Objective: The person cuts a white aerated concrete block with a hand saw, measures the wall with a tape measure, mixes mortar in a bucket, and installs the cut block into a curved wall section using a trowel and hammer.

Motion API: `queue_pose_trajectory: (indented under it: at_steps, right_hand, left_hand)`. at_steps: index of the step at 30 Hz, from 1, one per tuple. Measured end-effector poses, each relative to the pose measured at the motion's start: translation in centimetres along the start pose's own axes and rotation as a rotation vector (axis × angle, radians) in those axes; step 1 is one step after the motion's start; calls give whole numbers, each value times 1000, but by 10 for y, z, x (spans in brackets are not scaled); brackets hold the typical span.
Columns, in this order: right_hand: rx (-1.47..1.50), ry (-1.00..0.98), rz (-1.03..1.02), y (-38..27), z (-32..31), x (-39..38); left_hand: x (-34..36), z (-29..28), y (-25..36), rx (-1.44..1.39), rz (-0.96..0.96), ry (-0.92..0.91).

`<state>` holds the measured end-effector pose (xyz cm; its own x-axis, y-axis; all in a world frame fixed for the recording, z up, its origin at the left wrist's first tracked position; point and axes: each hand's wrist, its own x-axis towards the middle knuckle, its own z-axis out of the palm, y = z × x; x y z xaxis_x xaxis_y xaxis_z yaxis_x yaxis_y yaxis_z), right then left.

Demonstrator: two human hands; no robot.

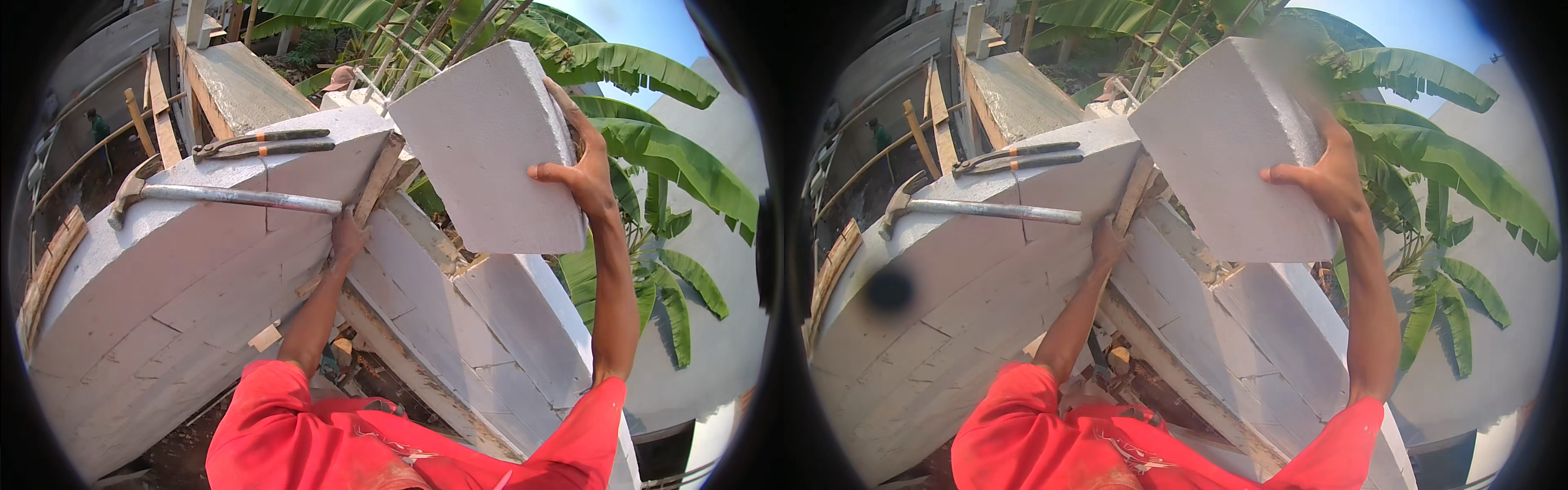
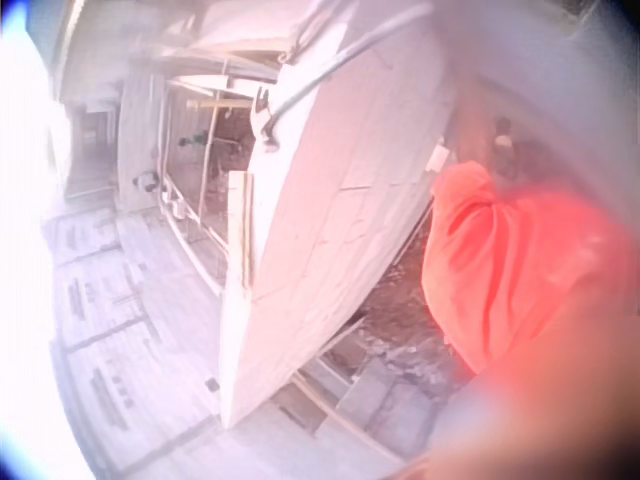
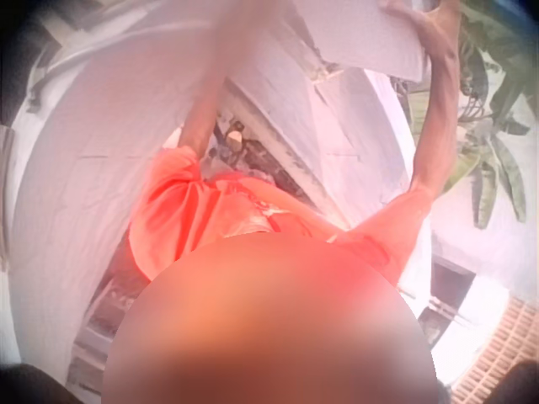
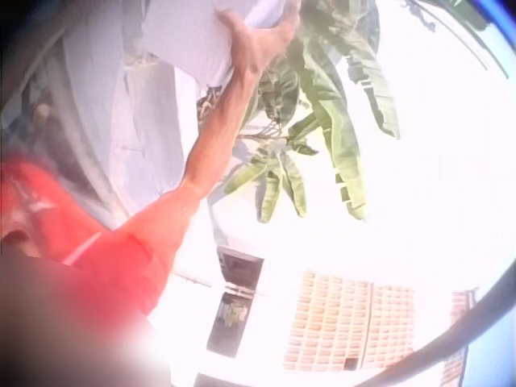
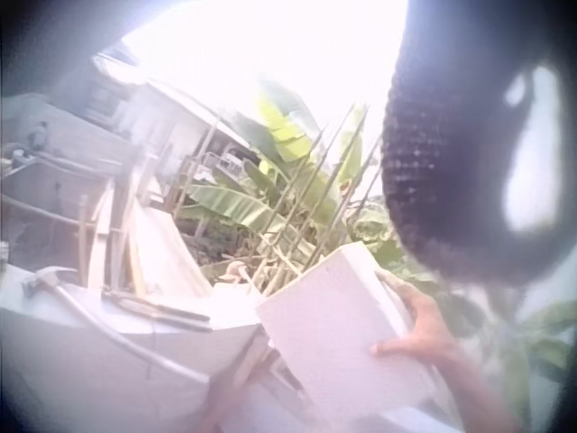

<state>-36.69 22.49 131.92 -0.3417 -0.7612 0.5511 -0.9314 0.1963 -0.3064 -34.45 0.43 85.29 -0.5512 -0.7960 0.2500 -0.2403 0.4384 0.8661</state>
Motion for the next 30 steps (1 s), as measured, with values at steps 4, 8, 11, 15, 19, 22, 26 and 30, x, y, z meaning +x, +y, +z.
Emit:
queue_pose_trajectory:
  at_steps: [4, 8, 11, 15, 19, 22, 26, 30]
  right_hand:
    - [-52, -96, -30, 20, 14, 17]
    - [-70, -182, 29, 45, 27, 23]
    - [-93, -215, 74, 62, 34, 25]
    - [-129, -272, 131, 79, 41, 25]
    - [-143, -322, 136, 88, 50, 24]
    - [-158, -348, 134, 93, 58, 25]
    - [-201, -388, 166, 98, 69, 26]
    - [-172, -389, 203, 101, 77, 22]
  left_hand:
    - [10, -2, -1, 104, -55, -43]
    - [10, -15, -10, 129, -99, -117]
    - [-2, -36, -25, 156, -31, -99]
    - [-18, -62, -32, 114, 5, -50]
    - [-24, -81, -34, 47, -43, -175]
    - [-28, -85, -37, 17, -9, -154]
    - [-31, -86, -45, 22, 29, -109]
    - [-29, -89, -50, 55, 16, -105]
